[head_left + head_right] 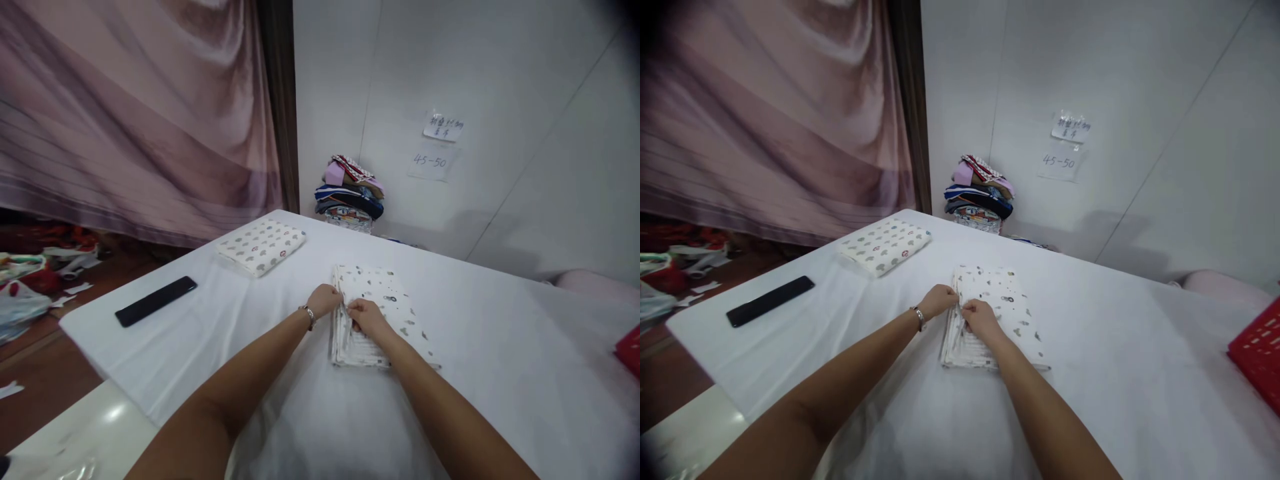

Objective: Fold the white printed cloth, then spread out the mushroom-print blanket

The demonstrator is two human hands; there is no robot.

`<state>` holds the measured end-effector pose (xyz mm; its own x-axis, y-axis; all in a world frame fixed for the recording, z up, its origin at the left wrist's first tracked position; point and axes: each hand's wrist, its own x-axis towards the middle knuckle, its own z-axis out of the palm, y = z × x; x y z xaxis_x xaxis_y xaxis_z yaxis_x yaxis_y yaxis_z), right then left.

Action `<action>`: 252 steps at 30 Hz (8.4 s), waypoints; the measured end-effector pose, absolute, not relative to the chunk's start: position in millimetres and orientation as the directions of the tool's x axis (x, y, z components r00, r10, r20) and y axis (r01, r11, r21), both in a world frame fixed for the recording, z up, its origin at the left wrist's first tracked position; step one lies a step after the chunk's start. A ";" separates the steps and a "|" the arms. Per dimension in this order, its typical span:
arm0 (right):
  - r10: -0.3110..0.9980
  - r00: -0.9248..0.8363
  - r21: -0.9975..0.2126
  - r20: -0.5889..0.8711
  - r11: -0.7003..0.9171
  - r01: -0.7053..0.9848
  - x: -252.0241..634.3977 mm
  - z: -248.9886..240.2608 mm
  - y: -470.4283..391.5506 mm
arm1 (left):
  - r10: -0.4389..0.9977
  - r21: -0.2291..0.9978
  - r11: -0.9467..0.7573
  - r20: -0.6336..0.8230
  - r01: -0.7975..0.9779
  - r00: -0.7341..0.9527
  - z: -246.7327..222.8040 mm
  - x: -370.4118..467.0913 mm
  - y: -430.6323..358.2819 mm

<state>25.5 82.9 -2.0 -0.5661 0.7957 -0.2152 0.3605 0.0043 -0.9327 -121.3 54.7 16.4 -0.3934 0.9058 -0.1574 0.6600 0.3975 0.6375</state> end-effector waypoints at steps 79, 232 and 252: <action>0.854 -0.457 -0.604 -0.250 0.231 0.763 227.8 19.9 152.6 | 0.880 0.682 0.453 -0.241 0.574 -0.409 1.5 -60.7 27.3; 0.938 0.222 -0.961 -0.268 -0.243 -0.134 319.0 -20.3 -17.4 | 0.699 0.269 -0.713 0.198 0.647 0.687 14.1 177.4 43.7; 0.941 0.174 -0.949 -0.291 -0.262 -0.174 320.0 -15.4 -17.8 | 0.684 0.233 -0.729 0.224 0.643 0.694 -3.0 177.6 40.7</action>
<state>320.0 -17.8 -15.4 0.1740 0.9407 -0.2911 -0.1740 -0.2616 -0.9494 177.6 40.7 -3.0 0.6943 0.6841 0.2236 0.6434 -0.7292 0.2332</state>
